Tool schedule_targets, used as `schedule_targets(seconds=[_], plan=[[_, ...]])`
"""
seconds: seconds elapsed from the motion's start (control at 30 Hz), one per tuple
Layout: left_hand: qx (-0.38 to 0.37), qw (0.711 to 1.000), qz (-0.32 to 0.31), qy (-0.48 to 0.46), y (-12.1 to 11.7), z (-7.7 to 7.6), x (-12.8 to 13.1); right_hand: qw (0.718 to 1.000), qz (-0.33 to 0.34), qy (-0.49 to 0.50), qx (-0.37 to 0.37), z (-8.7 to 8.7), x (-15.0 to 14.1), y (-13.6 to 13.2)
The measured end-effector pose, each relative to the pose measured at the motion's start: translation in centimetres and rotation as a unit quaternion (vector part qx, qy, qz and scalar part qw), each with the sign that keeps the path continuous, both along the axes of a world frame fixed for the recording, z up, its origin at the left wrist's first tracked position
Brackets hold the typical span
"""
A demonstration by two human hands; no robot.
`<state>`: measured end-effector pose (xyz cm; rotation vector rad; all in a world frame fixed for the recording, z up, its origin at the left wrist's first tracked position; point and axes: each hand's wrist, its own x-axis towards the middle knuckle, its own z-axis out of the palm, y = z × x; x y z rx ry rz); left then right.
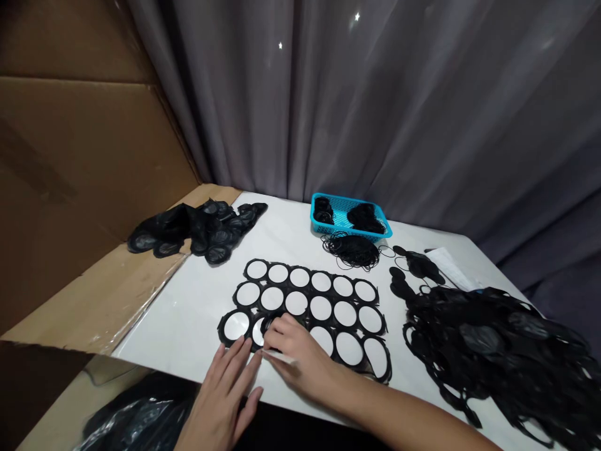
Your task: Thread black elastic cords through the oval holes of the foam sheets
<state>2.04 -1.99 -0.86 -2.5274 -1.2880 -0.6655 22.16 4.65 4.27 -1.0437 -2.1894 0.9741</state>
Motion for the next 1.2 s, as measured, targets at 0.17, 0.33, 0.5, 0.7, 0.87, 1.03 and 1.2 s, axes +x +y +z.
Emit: schedule_targets(seconds=[0.17,0.33,0.5,0.7,0.87,1.03,1.2], plan=[[-0.012,1.0,-0.005,-0.016,0.0,-0.1,-0.2,0.983,-0.093,0.031,-0.156,0.7,0.2,0.8],[-0.019,1.0,-0.005,-0.004,-0.1,-0.3,-0.3,0.981,-0.079,0.034,-0.175,0.7,0.0,1.2],[-0.015,1.0,0.001,-0.011,0.0,-0.4,-0.2,0.986,-0.074,0.022,-0.147,0.4,-0.2,0.8],[-0.012,1.0,-0.003,-0.004,0.2,-0.2,-0.2,0.988,-0.074,0.011,-0.134,0.4,-0.1,0.8],[-0.015,1.0,-0.001,-0.021,0.2,-0.2,-0.2,0.998,-0.032,-0.015,-0.047,-0.3,0.0,-0.1],[-0.011,0.999,-0.003,-0.032,0.3,-0.2,0.0,0.989,0.056,-0.088,0.101,-0.8,-0.1,-0.5],[-0.014,0.999,-0.009,-0.03,0.5,-0.1,0.0,0.979,-0.06,-0.109,0.159,-0.2,1.2,5.2]])
